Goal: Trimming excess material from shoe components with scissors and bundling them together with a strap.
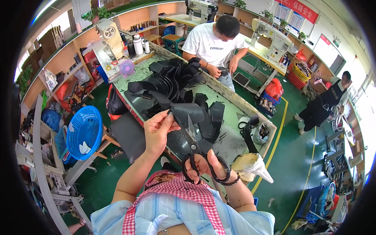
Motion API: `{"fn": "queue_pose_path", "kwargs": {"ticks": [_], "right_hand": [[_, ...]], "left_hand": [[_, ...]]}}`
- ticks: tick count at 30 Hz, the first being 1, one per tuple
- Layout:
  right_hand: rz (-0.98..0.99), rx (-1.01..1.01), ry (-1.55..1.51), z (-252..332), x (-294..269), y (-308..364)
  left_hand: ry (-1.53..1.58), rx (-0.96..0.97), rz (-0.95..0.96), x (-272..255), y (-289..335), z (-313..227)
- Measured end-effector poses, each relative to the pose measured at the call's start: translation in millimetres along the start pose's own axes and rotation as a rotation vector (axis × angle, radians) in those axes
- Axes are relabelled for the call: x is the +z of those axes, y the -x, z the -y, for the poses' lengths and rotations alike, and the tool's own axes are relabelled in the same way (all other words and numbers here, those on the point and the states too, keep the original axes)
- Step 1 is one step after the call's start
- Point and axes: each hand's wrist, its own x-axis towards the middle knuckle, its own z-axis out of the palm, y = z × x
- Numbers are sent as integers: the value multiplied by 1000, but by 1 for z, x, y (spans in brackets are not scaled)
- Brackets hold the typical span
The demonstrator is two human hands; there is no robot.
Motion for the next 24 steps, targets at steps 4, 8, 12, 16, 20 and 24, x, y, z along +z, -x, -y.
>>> {"fn": "queue_pose_path", "kwargs": {"ticks": [4,8,12,16,20,24], "right_hand": [[-60,53,-24,0,0,2],[-86,118,59,-5,-5,10],[-116,80,-74,0,1,2],[-115,159,-11,6,2,5],[-67,133,-81,3,-2,6],[-6,95,-101,4,-4,7]], "left_hand": [[-15,-10,4,-3,4,2],[3,-33,-5,-5,10,1],[7,-35,24,-5,13,3],[-32,-24,52,-5,16,2],[-32,-39,77,-6,18,1],[62,-102,84,-6,20,2]]}}
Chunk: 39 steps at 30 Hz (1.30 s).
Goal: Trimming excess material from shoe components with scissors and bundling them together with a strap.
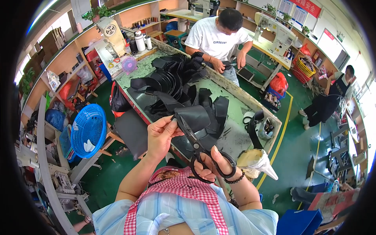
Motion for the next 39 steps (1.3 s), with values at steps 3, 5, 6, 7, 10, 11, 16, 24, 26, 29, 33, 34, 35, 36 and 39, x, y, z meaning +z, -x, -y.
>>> {"fn": "queue_pose_path", "kwargs": {"ticks": [3,5,6,7,10,11,16,24,26,29,33,34,35,36,39], "right_hand": [[-43,22,-5,-1,-1,5],[-25,14,-4,1,-1,5],[-26,13,-7,2,0,6],[-28,14,-12,2,1,7],[-21,5,-21,4,2,7],[-13,-4,-23,4,3,6],[-43,-6,-45,5,9,4],[-121,78,33,8,-3,14],[-91,-101,22,3,-14,22],[-660,-331,512,11,-40,22],[-907,-221,166,16,-82,1],[-868,-192,31,12,-87,-6],[-886,-275,116,-8,-116,-9],[-881,-281,114,-6,-110,-11],[-932,-474,168,-2,-101,-11]], "left_hand": [[59,-30,14,1,1,1],[106,-45,25,0,0,1],[140,-49,42,0,-1,2],[175,-53,59,1,0,2],[7,-23,47,5,4,0],[6,-27,52,6,5,1],[-100,55,13,6,9,5],[-280,136,4,-2,9,11],[-282,139,-2,-4,6,14],[-269,15,50,0,8,20],[-316,-152,391,17,31,31],[-367,-190,486,17,39,42],[-317,-311,572,14,47,56],[-267,-436,639,7,49,68],[-321,-537,721,-19,32,67]]}}
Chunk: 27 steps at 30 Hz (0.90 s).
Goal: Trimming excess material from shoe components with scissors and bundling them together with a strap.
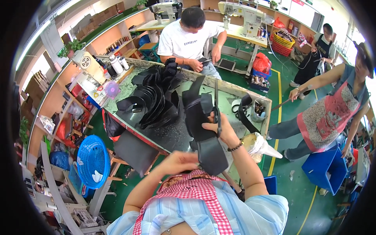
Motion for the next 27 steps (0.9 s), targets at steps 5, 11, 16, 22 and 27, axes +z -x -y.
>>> {"fn": "queue_pose_path", "kwargs": {"ticks": [5,11,16,22,27], "right_hand": [[69,-137,378,10,-10,17],[143,-95,417,5,-1,25],[213,-91,501,9,2,24],[28,-306,614,8,12,28],[-364,-384,913,33,23,41]], "left_hand": [[161,336,-572,-74,4,-70],[39,215,-652,-76,1,-93],[176,252,-689,-69,1,-96],[293,314,-647,-69,4,-89],[510,384,-664,-57,5,-88]]}}
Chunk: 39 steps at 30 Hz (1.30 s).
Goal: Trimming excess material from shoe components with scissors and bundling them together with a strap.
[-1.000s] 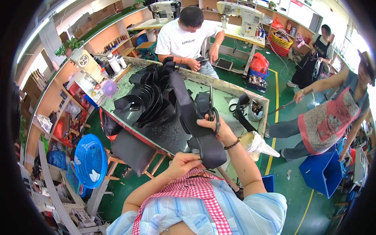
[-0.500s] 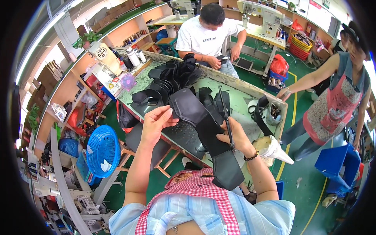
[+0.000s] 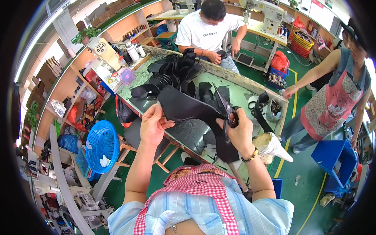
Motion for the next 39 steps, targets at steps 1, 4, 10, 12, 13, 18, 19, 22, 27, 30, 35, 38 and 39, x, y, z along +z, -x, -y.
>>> {"fn": "queue_pose_path", "kwargs": {"ticks": [1,4,10,12,13,18,19,22,27,30,35,38,39], "right_hand": [[34,-38,-35,17,-10,6],[12,-83,-61,35,-15,9],[689,24,-1071,25,-34,19],[1217,255,-1065,39,-26,31],[1273,231,-1129,38,-15,39],[1451,374,-1263,37,3,46],[1456,341,-1260,37,4,46],[1489,352,-1280,30,7,46],[1458,341,-1326,36,5,44],[1414,369,-1320,36,3,46],[1345,349,-1164,36,-2,44],[1322,362,-1165,45,-5,43],[1306,376,-1176,48,-5,42]], "left_hand": [[-2,-8,-9,1,4,-1],[21,38,-60,12,6,-8],[-115,136,-124,20,7,0],[-80,156,-67,21,6,5],[-81,163,-66,23,7,4],[-95,152,-96,37,14,1],[-100,150,-87,37,16,0],[-104,155,-81,41,20,-5],[-106,136,-72,42,25,-1],[-120,140,-62,40,31,5],[-193,191,-42,38,32,9],[-227,196,-7,40,33,10],[-228,192,-5,42,33,10]]}}
